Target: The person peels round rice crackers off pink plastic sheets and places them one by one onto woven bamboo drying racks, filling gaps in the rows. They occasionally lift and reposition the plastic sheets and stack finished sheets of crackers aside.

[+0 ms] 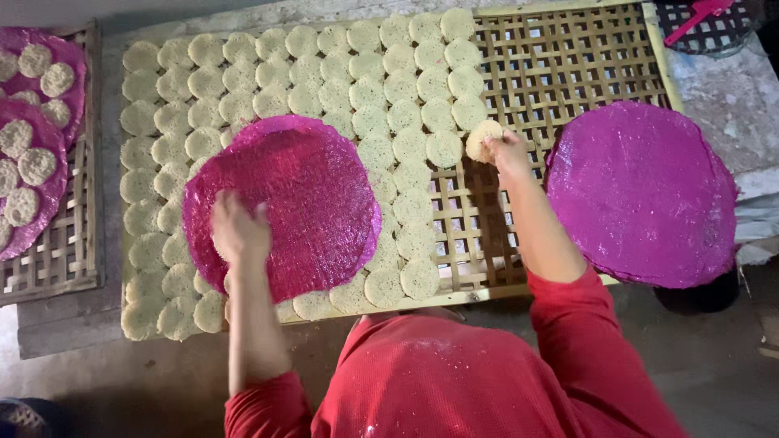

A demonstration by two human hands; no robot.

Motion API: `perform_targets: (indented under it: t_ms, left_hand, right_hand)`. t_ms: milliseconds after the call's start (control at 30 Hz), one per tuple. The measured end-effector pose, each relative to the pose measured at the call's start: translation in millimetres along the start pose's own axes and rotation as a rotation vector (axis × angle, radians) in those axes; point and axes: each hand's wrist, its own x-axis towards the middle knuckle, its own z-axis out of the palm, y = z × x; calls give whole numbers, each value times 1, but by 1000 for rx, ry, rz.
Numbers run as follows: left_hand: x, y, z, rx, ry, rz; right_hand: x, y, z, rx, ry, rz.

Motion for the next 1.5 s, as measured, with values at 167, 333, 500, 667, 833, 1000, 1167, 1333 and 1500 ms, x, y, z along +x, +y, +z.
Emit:
perform_targets:
  t_ms: [167, 333, 500, 667, 833, 1000, 1167, 1333, 1500]
  left_hand:
    - [-11, -73, 37, -96, -145, -152]
    - [-16, -105, 53, -131, -92, -185]
    - [-8, -112, 37, -82, -155, -112]
    - [-16, -51, -5, -359, -339, -231]
    - [-36, 62, -24, -471, -294, 41]
    - [-72, 122, -17, -621, -447, 173]
    - [-81, 71, -9, -247, -74, 294]
    - [-90, 14, -12, -133, -98, -144]
    - [-94, -2, -7, -664, 48, -332]
  right_hand:
    - [2, -3, 13, -464, 3, -165]
    - [-8, -4, 27, -1118, 147, -541]
    - [-7, 0, 26, -1494, 394, -881]
    - [-58, 26, 72, -812, 143, -490]
    - [-141, 60, 157, -435, -617, 131]
    - [-142, 63, 180, 57, -471, 376]
    - [-98, 48, 86, -366, -134, 183]
    - [-58, 43, 18, -190, -143, 48]
    - [-56, 53, 31, -723, -155, -237]
